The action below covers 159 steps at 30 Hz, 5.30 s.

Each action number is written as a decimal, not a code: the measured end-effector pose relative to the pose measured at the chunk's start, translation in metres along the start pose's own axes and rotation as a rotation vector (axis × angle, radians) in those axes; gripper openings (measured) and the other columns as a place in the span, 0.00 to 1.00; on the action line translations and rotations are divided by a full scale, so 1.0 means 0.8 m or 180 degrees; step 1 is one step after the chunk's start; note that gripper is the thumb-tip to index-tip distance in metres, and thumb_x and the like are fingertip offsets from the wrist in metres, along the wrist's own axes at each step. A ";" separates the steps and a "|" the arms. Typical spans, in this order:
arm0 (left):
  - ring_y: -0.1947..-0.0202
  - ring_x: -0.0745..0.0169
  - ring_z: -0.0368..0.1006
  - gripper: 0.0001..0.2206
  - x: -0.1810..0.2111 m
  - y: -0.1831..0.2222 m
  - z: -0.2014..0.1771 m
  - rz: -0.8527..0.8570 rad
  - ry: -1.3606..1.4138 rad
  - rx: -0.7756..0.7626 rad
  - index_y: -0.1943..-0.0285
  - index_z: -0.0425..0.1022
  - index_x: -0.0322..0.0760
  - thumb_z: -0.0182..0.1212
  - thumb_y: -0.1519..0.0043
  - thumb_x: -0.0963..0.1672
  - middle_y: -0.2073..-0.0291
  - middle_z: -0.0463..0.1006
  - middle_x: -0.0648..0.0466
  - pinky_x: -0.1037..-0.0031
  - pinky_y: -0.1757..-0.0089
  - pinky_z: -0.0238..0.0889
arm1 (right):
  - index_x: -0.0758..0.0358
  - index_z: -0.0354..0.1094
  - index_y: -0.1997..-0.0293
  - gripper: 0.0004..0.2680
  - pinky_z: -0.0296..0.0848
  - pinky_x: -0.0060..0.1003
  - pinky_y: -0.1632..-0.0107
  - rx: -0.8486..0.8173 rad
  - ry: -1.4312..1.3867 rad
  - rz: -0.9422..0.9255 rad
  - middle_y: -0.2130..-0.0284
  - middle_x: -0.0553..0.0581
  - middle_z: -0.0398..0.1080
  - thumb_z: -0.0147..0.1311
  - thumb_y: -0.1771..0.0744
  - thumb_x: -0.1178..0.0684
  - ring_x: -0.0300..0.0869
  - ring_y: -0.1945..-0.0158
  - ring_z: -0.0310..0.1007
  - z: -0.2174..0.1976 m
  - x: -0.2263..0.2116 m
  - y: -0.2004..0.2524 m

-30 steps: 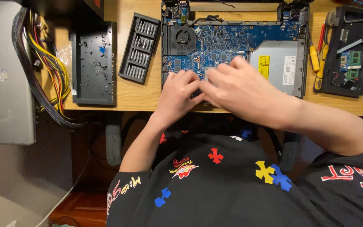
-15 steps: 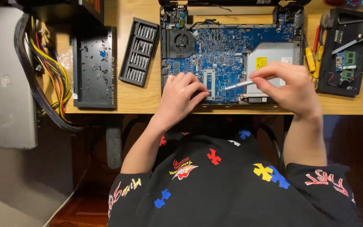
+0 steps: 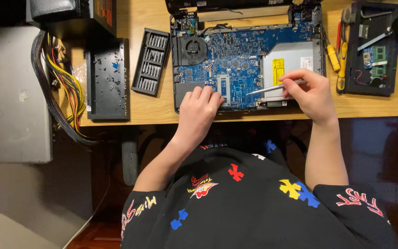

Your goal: Removing an internal component, specifically a small circuit board and its bracket, from a disassembled laptop.

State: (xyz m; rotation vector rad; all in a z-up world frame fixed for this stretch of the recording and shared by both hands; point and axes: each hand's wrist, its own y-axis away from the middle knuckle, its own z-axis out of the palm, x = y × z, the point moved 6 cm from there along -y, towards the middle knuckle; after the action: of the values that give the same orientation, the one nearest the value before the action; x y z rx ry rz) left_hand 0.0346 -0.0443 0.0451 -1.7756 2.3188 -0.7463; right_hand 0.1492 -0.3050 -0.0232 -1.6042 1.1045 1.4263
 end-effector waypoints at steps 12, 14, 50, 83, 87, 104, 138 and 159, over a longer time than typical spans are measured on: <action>0.65 0.60 0.67 0.04 0.011 0.006 0.003 0.0333 -0.0524 -0.0045 0.67 0.70 0.38 0.62 0.42 0.40 0.70 0.67 0.55 0.71 0.67 0.61 | 0.68 0.72 0.50 0.03 0.78 0.29 0.56 -0.0061 -0.0043 0.0028 0.65 0.52 0.74 0.54 0.28 0.61 0.33 0.61 0.75 0.000 -0.001 0.000; 0.65 0.61 0.67 0.04 0.010 0.004 0.005 0.0356 -0.0550 -0.0059 0.66 0.70 0.38 0.62 0.43 0.40 0.70 0.67 0.55 0.71 0.67 0.61 | 0.69 0.72 0.50 0.03 0.77 0.29 0.55 -0.0068 0.0031 -0.0058 0.65 0.52 0.74 0.54 0.27 0.61 0.34 0.61 0.75 -0.001 -0.002 0.001; 0.62 0.47 0.76 0.03 -0.247 0.177 -0.181 -0.1719 -0.0826 0.0455 0.55 0.79 0.35 0.65 0.28 0.40 0.59 0.79 0.50 0.62 0.62 0.68 | 0.70 0.71 0.47 0.04 0.78 0.30 0.53 -0.0077 0.0023 -0.0143 0.61 0.54 0.74 0.55 0.26 0.60 0.35 0.59 0.75 -0.005 0.003 0.000; 0.50 0.52 0.68 0.04 -0.295 0.107 -0.113 -0.0512 -0.1212 0.0023 0.65 0.82 0.40 0.72 0.45 0.41 0.59 0.74 0.55 0.61 0.53 0.64 | 0.73 0.70 0.49 0.04 0.77 0.28 0.55 0.0119 0.0282 -0.0350 0.60 0.55 0.74 0.54 0.24 0.61 0.36 0.62 0.76 -0.017 0.008 0.001; 0.52 0.51 0.70 0.03 -0.295 0.116 -0.110 -0.0776 -0.1051 -0.0149 0.62 0.84 0.40 0.73 0.41 0.42 0.64 0.75 0.54 0.61 0.53 0.64 | 0.71 0.71 0.50 0.04 0.78 0.31 0.55 0.0161 0.0215 -0.0140 0.63 0.54 0.73 0.55 0.26 0.59 0.35 0.63 0.76 -0.012 -0.001 0.000; 0.56 0.50 0.73 0.05 -0.093 0.027 -0.053 -0.0263 0.0533 0.0019 0.58 0.81 0.37 0.71 0.37 0.42 0.60 0.77 0.51 0.61 0.55 0.65 | 0.70 0.70 0.50 0.04 0.77 0.31 0.48 -0.0361 -0.0016 -0.0293 0.54 0.54 0.70 0.52 0.28 0.61 0.36 0.54 0.75 0.022 -0.048 -0.010; 0.31 0.45 0.62 0.19 -0.049 0.010 0.010 -0.0170 0.0502 -0.0066 0.35 0.74 0.41 0.68 0.35 0.45 0.35 0.69 0.48 0.51 0.33 0.51 | 0.67 0.75 0.53 0.06 0.73 0.32 0.53 -0.1632 0.0836 -0.0895 0.61 0.58 0.76 0.60 0.33 0.62 0.40 0.56 0.76 0.101 -0.119 -0.012; 0.38 0.44 0.70 0.13 -0.072 0.015 0.013 -0.0412 0.1402 0.0262 0.52 0.79 0.34 0.60 0.42 0.32 0.47 0.76 0.49 0.51 0.34 0.59 | 0.63 0.77 0.57 0.06 0.73 0.38 0.58 -0.1406 0.2705 -0.2008 0.66 0.55 0.75 0.65 0.30 0.52 0.45 0.62 0.76 0.126 -0.178 -0.039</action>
State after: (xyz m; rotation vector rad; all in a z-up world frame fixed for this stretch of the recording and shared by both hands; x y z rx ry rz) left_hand 0.0458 0.0088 0.0197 -1.8932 2.3909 -1.3550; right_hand 0.1357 -0.1815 0.1032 -2.6986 0.5752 0.5634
